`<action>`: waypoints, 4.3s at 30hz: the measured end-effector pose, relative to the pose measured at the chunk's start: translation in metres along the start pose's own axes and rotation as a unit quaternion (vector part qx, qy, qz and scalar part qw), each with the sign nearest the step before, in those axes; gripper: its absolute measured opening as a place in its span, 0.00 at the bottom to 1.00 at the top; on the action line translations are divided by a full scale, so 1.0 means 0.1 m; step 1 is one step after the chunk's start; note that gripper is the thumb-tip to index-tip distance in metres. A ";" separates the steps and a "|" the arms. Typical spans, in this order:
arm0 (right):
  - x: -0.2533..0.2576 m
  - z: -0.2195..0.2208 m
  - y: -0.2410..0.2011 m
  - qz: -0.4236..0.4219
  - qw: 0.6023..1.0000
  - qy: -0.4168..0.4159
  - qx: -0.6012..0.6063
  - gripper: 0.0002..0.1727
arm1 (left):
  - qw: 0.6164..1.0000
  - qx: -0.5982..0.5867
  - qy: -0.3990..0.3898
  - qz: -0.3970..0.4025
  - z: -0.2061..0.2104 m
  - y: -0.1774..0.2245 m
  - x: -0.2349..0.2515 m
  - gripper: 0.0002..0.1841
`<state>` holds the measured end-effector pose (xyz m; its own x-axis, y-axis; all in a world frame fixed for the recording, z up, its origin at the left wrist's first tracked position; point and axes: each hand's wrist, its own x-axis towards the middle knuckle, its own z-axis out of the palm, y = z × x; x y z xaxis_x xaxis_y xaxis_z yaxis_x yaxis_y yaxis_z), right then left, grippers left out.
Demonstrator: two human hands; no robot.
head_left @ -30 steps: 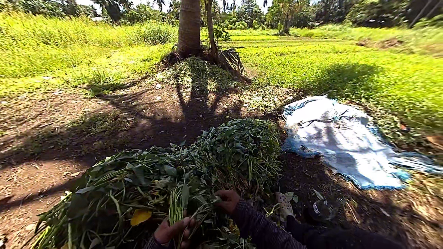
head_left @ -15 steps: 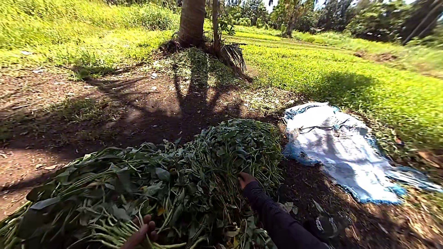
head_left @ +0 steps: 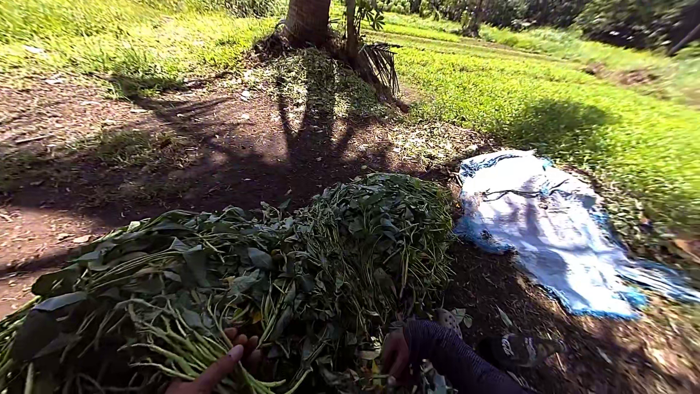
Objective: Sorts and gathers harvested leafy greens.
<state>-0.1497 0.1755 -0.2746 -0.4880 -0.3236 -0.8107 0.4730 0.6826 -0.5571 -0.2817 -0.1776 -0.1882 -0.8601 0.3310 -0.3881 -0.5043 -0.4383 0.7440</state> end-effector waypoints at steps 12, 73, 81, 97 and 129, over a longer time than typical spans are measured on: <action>0.95 -0.79 -0.08 0.213 0.860 0.452 0.108 0.46 | 0.988 0.133 0.040 -0.072 0.45 -0.31 0.07 0.12; -0.03 1.20 -1.47 -0.112 0.688 0.313 0.645 0.11 | 0.943 0.326 0.027 -0.060 0.61 -0.54 -0.10 0.25; 0.08 1.19 -1.50 -0.062 0.612 0.356 0.704 0.16 | 0.924 0.380 0.006 -0.044 0.60 -0.61 -0.12 0.25; 0.07 1.27 -1.37 -0.176 0.615 0.240 0.730 0.06 | 0.961 0.269 0.017 -0.059 0.58 -0.50 -0.02 0.19; -0.21 1.43 -1.07 -0.182 0.939 0.276 0.093 0.22 | 0.970 0.221 0.027 -0.094 0.64 -0.60 -0.21 0.19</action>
<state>-0.0847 0.0159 -0.2235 -0.9239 -0.0902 -0.3719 0.2953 0.4501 -0.8427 -0.2289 -0.1050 -0.1901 -0.7649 0.3217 -0.5581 -0.5809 0.0300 0.8134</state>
